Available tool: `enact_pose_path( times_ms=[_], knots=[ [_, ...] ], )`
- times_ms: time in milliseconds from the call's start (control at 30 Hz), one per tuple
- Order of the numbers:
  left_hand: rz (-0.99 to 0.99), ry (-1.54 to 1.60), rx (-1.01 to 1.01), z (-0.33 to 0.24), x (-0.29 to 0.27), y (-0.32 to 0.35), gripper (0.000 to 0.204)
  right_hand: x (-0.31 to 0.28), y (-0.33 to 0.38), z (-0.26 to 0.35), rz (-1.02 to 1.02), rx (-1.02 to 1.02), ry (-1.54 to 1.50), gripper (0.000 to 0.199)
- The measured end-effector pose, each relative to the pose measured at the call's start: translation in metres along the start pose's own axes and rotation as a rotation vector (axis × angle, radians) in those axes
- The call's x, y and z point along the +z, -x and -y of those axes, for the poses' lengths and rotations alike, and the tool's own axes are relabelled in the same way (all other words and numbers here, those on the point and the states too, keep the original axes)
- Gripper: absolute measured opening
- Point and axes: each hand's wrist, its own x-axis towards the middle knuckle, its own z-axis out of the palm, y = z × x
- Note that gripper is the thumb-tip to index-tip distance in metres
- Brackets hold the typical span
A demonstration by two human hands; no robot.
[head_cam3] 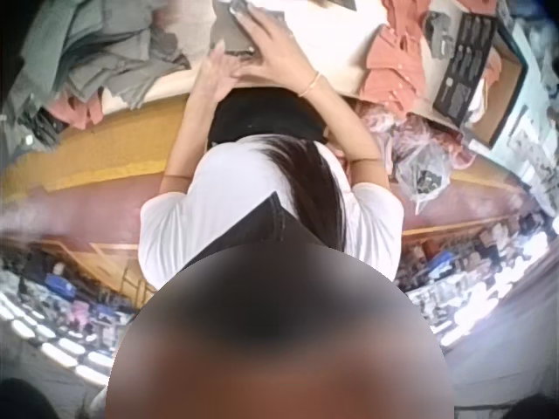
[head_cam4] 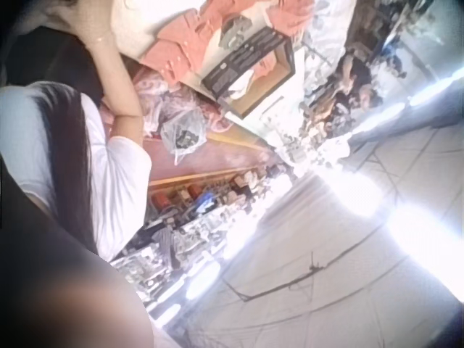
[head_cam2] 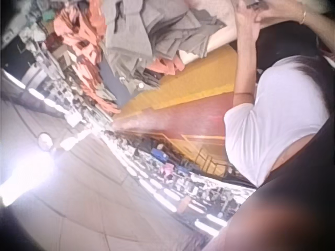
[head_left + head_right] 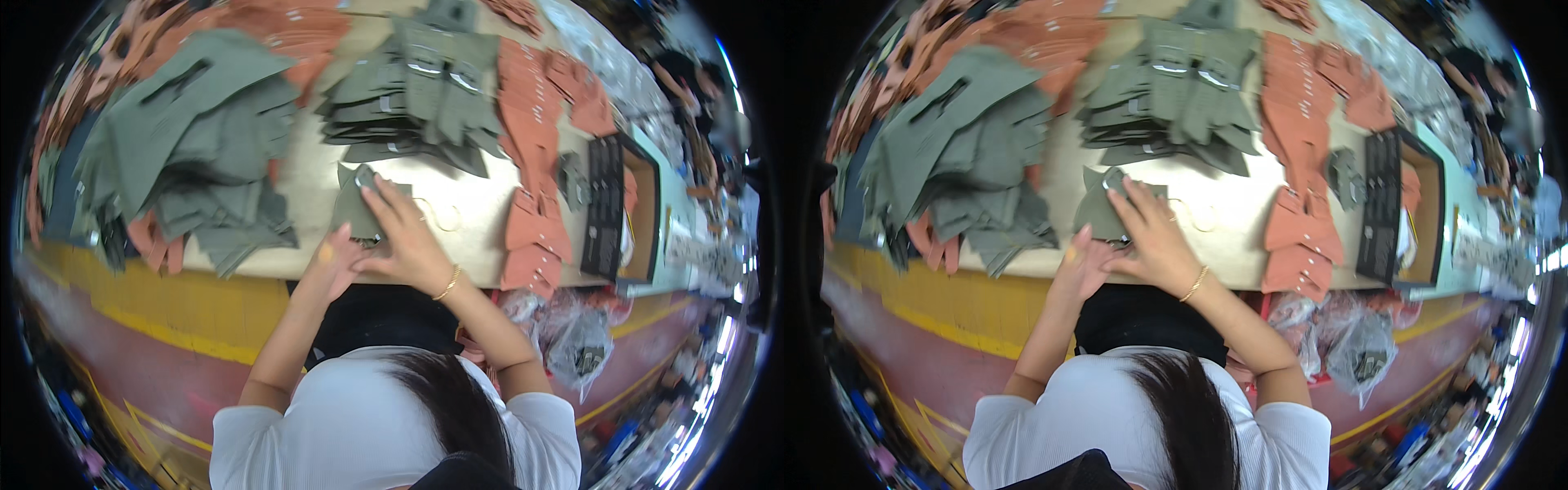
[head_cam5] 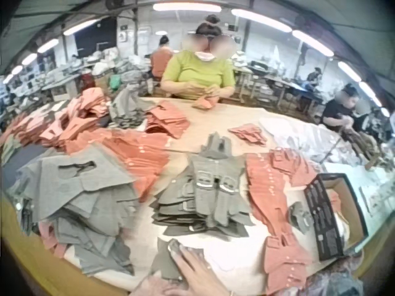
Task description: The person sorts and stacks olive-green and pink fabric pieces with metal buckles on a worktable. They repeatedly pick up pieces, align them, and place them into neat piles, occasionally moving stacks aside to access more items.
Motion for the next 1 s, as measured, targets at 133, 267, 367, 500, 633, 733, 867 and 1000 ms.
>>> enact_pose_path(
  times_ms=[133,267,367,500,633,733,867,1000],
  knots=[
    [0.411,-0.245,0.072,-0.007,0.032,0.005,0.108,-0.006,0.037,-0.007,-0.216,0.180,-0.396,0.075],
    [0.524,-0.344,0.038,-0.013,0.067,0.011,0.117,-0.050,0.054,-0.023,-0.405,0.329,-0.789,0.054],
    [0.620,-0.386,0.006,-0.010,0.085,0.012,0.113,-0.092,0.067,-0.045,-0.704,0.289,-1.155,0.048],
    [0.645,-0.517,-0.006,0.002,0.095,0.010,0.102,-0.160,0.090,-0.105,-0.902,0.088,-1.320,0.057],
    [0.525,-0.624,-0.083,0.013,0.098,0.011,0.091,-0.183,0.112,-0.159,-1.413,0.438,-1.056,0.051],
    [0.422,-0.709,-0.116,0.019,0.096,0.010,0.088,-0.170,0.169,-0.159,-1.424,0.482,-1.056,0.044],
    [0.392,-0.792,-0.194,0.026,0.094,-0.001,0.072,-0.150,0.273,-0.153,-1.362,0.532,-0.805,0.027],
    [0.399,-0.854,-0.249,0.031,0.099,-0.011,0.063,-0.144,0.402,-0.160,-1.596,1.019,-0.198,0.021]
  ],
)
